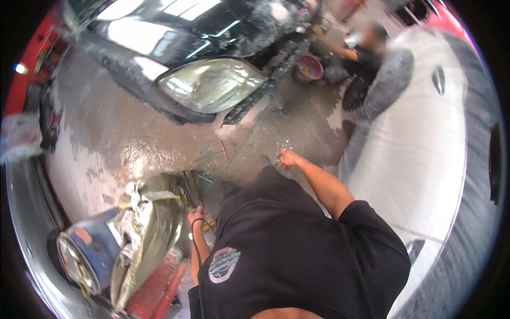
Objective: The person kneels under the front bumper of a car and uses a wrench to tighten bolts securing the headlight assembly. They then stand and adjust the headlight lens and surrounding trim by hand, pressing and aligning the components. Another person is visible nearby working on the vehicle.
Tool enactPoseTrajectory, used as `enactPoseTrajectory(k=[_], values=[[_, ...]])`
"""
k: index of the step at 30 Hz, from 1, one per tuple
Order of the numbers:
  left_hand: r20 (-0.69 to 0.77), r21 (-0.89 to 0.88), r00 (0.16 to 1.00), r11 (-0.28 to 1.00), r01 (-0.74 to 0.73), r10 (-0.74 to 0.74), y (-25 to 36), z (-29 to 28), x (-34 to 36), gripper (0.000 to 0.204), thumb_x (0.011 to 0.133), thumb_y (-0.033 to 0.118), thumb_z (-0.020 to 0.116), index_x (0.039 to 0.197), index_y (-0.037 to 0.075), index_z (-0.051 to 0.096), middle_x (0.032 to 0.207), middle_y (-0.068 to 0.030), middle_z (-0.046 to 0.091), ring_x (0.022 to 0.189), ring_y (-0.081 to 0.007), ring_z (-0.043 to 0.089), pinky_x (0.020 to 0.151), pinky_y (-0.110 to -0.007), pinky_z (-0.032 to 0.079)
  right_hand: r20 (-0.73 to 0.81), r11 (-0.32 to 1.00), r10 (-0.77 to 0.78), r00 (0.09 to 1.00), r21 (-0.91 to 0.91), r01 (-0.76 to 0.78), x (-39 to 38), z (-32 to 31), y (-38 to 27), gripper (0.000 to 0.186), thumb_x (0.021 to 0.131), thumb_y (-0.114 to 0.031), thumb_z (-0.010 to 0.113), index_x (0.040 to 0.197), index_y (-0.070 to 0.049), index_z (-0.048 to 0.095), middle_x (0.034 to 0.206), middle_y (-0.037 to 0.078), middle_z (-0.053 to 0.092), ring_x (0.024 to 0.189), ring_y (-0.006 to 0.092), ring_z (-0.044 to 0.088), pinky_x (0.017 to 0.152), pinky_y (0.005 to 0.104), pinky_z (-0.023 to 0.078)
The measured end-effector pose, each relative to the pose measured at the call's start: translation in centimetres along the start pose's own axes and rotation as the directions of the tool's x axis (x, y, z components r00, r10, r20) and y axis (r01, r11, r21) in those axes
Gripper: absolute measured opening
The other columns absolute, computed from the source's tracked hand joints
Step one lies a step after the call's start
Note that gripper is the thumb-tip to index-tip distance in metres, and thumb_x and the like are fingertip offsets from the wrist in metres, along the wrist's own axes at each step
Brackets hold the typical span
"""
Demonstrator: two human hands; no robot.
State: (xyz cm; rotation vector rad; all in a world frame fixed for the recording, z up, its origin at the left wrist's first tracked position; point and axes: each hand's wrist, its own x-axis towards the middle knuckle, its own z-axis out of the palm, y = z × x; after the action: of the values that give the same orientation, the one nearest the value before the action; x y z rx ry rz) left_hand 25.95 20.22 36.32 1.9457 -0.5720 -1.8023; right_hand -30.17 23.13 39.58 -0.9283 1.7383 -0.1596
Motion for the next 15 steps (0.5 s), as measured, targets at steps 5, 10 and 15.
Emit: enactPoseTrajectory(k=[5,10,15], values=[[0.110,0.149,0.985,0.977,-0.151,0.135,10.5,2.2,2.4,0.037,0.102,0.032,0.065,0.108,-0.005,0.063,0.083,-0.0134,0.068,0.058,-0.0220,0.067,0.046,-0.037,0.056,-0.072,0.997,-0.075,0.995,-0.005,0.075,-1.8,1.6,2.2,0.047,0.084,-0.003,0.046,0.125,0.005,0.067,0.089,0.017,0.076,0.065,0.0281,0.075,0.058,0.0399,0.062],[0.243,0.182,0.900,0.895,-0.408,0.361,24.7,7.8,3.5,0.054,0.102,0.046,0.063,0.118,-0.005,0.064,0.092,-0.0150,0.069,0.070,-0.0237,0.070,0.056,-0.036,0.060,-0.206,0.996,0.063,0.976,0.076,-0.048,-4.5,2.2,5.2,0.034,0.084,-0.005,0.047,0.104,0.005,0.072,0.083,0.018,0.075,0.065,0.0296,0.075,0.059,0.0406,0.061],[0.255,0.175,0.790,0.776,-0.605,0.558,37.6,14.8,1.5,0.058,0.103,0.051,0.060,0.115,-0.005,0.064,0.095,-0.0159,0.070,0.073,-0.0241,0.070,0.058,-0.033,0.057,-0.387,0.990,0.141,0.911,0.058,-0.129,-5.3,2.8,7.6,0.027,0.085,-0.006,0.048,0.094,0.002,0.073,0.081,0.018,0.075,0.066,0.0302,0.076,0.063,0.0411,0.061]])
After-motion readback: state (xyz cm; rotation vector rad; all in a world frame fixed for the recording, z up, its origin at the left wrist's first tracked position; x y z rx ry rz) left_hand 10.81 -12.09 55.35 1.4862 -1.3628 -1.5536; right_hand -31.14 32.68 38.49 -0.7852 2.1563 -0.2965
